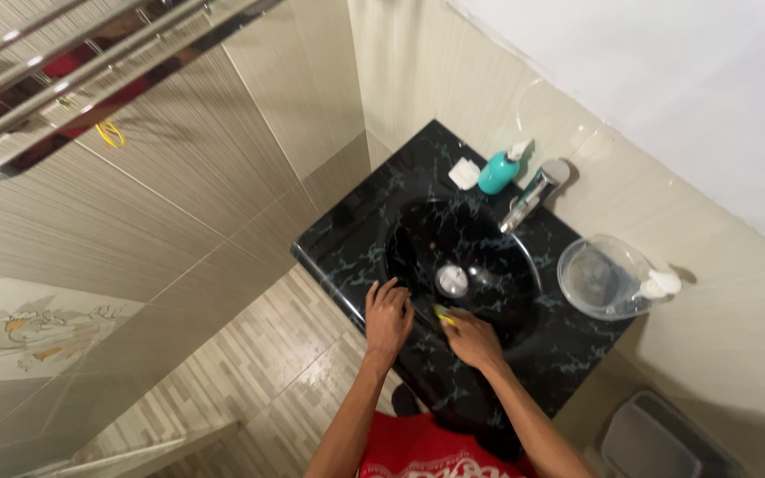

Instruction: The person scrubs a black bathroom sink with a yellow sponge, repeatedly wiping the basin and countertop. The person briefly turns on the faucet to rinse the sponge and continues scrubbing the sink surface.

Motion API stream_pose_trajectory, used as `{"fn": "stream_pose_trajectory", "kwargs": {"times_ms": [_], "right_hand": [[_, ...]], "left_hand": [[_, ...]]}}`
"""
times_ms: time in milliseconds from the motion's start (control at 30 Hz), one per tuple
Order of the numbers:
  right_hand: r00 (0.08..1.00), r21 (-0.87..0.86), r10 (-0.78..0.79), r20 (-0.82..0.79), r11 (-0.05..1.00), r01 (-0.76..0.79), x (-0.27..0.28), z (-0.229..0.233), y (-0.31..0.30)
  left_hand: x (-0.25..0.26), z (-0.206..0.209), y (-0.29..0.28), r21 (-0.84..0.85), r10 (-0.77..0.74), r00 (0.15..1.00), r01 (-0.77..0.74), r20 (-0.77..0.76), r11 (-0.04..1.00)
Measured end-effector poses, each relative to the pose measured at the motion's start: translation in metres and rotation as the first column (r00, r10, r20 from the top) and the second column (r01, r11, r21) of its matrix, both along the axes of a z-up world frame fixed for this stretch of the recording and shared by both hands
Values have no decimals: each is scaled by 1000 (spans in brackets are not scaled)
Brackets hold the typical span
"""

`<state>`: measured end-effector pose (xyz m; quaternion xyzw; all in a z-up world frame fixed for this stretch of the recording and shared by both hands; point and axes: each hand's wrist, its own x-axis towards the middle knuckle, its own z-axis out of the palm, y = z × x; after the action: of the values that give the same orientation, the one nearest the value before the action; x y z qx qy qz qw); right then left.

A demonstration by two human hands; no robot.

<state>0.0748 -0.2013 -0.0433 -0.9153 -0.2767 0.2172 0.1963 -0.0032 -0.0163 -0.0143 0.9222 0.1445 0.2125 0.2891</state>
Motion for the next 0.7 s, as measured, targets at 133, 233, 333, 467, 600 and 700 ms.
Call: {"fn": "stream_pose_trajectory", "kwargs": {"times_ms": [133,233,333,467,600,700], "right_hand": [[992,87,99,76,991,-105,-32,2,-8],[991,-171,82,109,983,-63,-35,21,-41],[939,-125,30,342,992,13,-22,27,-63],[967,-181,32,253,983,15,-14,8,-48],[991,-4,80,106,997,-80,-22,-16,-40],[990,-13,110,88,994,-109,-24,-14,-55]], "left_hand": [[-8,2,-40,-151,-109,987,91,-114,984],[-24,0,-67,-189,-166,984,152,-63,970],[-44,-1,-86,-146,-203,978,194,-52,970],[-51,1,-96,-159,-226,973,215,-52,963],[-48,-2,-91,-290,-231,971,205,-58,935],[-52,-4,-82,-334,-250,967,221,-46,916]]}}
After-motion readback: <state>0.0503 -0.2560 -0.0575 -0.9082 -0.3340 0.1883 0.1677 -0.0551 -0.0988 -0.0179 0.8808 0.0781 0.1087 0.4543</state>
